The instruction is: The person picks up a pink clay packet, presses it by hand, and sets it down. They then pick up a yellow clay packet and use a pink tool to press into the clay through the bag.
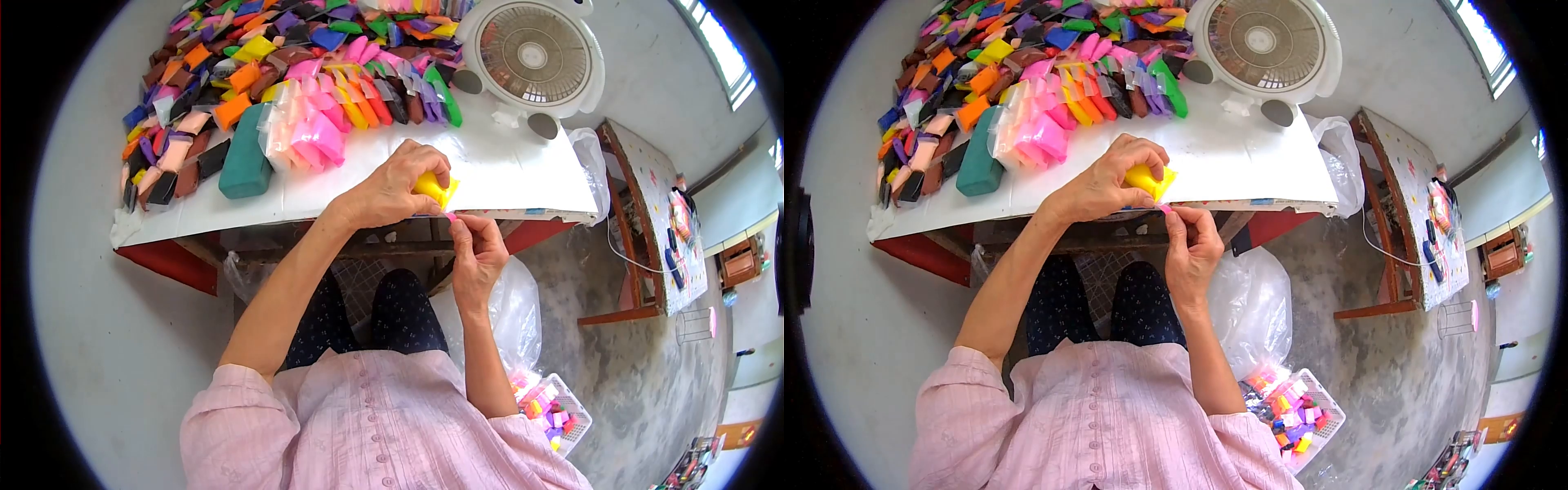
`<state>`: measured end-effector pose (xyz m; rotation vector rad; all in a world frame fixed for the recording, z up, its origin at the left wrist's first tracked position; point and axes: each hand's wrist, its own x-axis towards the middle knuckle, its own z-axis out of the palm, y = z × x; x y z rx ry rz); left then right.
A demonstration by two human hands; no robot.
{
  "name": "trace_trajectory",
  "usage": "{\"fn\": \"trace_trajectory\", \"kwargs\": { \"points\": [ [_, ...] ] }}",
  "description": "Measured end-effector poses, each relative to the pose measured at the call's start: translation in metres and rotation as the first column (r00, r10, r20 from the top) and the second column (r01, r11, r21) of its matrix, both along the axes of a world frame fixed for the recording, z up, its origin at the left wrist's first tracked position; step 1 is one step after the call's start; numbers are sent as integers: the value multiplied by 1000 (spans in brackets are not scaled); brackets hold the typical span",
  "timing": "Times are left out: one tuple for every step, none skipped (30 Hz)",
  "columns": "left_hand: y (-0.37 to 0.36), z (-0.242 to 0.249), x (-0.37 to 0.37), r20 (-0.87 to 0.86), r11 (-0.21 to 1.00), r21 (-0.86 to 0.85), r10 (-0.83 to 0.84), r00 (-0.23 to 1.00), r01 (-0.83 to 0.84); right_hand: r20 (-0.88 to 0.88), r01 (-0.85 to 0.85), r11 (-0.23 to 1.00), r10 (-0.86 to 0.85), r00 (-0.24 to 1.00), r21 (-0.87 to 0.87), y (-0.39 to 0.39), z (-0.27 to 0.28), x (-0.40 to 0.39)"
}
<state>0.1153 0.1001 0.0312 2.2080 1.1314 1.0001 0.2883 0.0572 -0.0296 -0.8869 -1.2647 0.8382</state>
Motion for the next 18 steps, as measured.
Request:
{"fn": "trace_trajectory", "kwargs": {
  "points": [
    [0, 0, 0, -2, 1000, 0, 0, 1000, 0, 16, 11, 1000, -11, 1000, 14, 1, 0, -1],
    [-1, 1, 0, 0, 1000, -1, -1, 1000, 1, 32, 21, 999, -22, 999, 28, 2, 0, -1],
    [-1, 1, 0, 1, 1000, -2, -2, 1000, 2, 79, 29, 997, -34, 996, 70, 4, -1, -1],
    [-1, 1, 0, 3, 1000, -3, -3, 1000, 3, 126, 34, 993, -48, 991, 113, 6, -3, 0],
    [-1, 1, 0, 0, 1000, -2, -5, 1000, 5, 171, 37, 987, -64, 983, 155, 8, -5, 1],
    [-1, 1, 0, -4, 1000, -1, -7, 1000, 7, 160, 25, 987, -50, 986, 158, 9, -6, 1],
    [0, 1, 0, -7, 1000, 0, -9, 1000, 9, 148, 12, 987, -37, 988, 160, 10, -7, 2],
    [-1, 1, 0, -8, 1000, 2, -7, 1000, 7, 137, 0, 987, -23, 990, 163, 11, -7, 2],
    [-1, 1, 0, -9, 1000, 4, -5, 1000, 5, 143, -2, 985, -23, 989, 170, 11, -7, 2],
    [-1, 1, 0, -10, 1000, 6, -4, 1000, 4, 150, -3, 984, -24, 988, 176, 11, -7, 2],
    [-1, 1, 0, -11, 1000, 9, -3, 1000, 3, 155, -4, 983, -25, 988, 183, 12, -7, 3],
    [-1, 1, 1, -13, 1000, 12, -2, 1000, 2, 148, -14, 984, -13, 989, 180, 12, -6, 3],
    [-1, 1, 0, -15, 1000, 14, 0, 1000, 0, 141, -25, 984, 0, 990, 177, 12, -6, 3],
    [-1, 1, 0, -16, 1000, 10, 1, 1000, -1, 134, -37, 984, 13, 991, 174, 12, -5, 3],
    [-1, 1, 1, -17, 1000, 6, 2, 1000, -2, 152, -39, 983, 11, 988, 180, 13, -5, 4],
    [-1, 1, 1, -18, 1000, 3, 3, 1000, -3, 170, -40, 982, 8, 985, 186, 13, -5, 5],
    [-1, 0, 1, -22, 1000, 8, 5, 1000, -5, 189, -42, 981, 5, 982, 192, 14, -4, 6],
    [-1, 0, 1, -27, 1000, 14, 8, 1000, -7, 202, -44, 980, 3, 979, 195, 14, -4, 7]
  ]
}}
